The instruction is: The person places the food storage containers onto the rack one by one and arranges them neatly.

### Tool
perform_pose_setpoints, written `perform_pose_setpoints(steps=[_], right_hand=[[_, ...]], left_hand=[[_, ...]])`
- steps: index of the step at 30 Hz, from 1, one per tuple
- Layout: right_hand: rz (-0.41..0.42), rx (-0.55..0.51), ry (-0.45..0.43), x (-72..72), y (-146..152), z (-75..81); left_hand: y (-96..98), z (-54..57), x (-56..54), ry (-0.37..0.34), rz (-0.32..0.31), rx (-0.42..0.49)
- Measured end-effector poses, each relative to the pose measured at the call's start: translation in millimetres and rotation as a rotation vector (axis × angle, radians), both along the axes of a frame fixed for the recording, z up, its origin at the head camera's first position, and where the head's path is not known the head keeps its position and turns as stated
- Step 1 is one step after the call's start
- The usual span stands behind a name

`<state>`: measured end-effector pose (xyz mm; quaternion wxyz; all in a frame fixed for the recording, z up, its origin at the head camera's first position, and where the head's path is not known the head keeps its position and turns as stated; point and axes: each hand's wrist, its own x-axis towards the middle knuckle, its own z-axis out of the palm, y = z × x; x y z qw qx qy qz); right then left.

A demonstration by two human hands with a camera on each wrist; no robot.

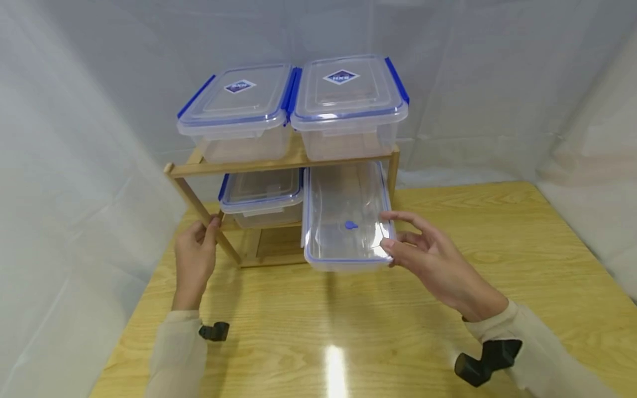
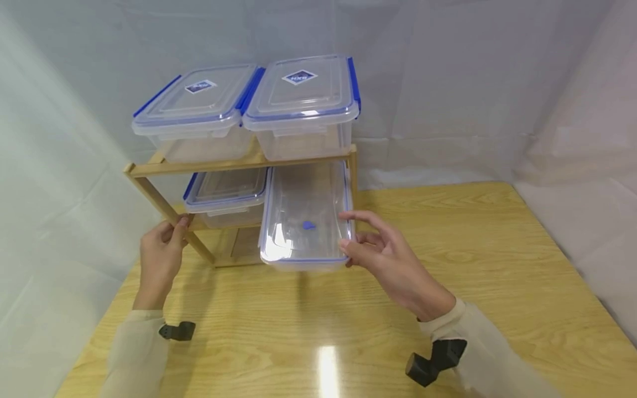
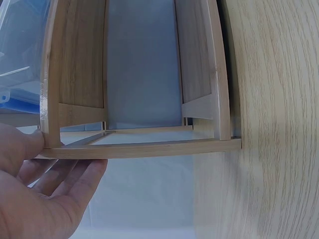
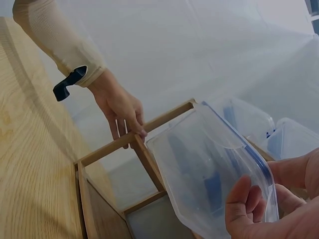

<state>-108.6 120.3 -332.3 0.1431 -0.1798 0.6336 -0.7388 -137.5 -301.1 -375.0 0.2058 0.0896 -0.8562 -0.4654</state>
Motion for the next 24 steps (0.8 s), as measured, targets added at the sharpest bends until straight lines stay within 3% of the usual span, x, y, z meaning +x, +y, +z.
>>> perform_pose_setpoints(steps=[19, 24], right_hand=[[-0.054, -0.048, -0.141, -22.7, -5.0, 15.1], [-0.055, 0.011, -0.131, -23.9, -5.6, 16.9]], left_hand=[[1.2, 1.3, -1.6, -0.007, -0.009, -0.001], [2.4, 2.2, 1.1, -0.025, 0.003, 0.005]])
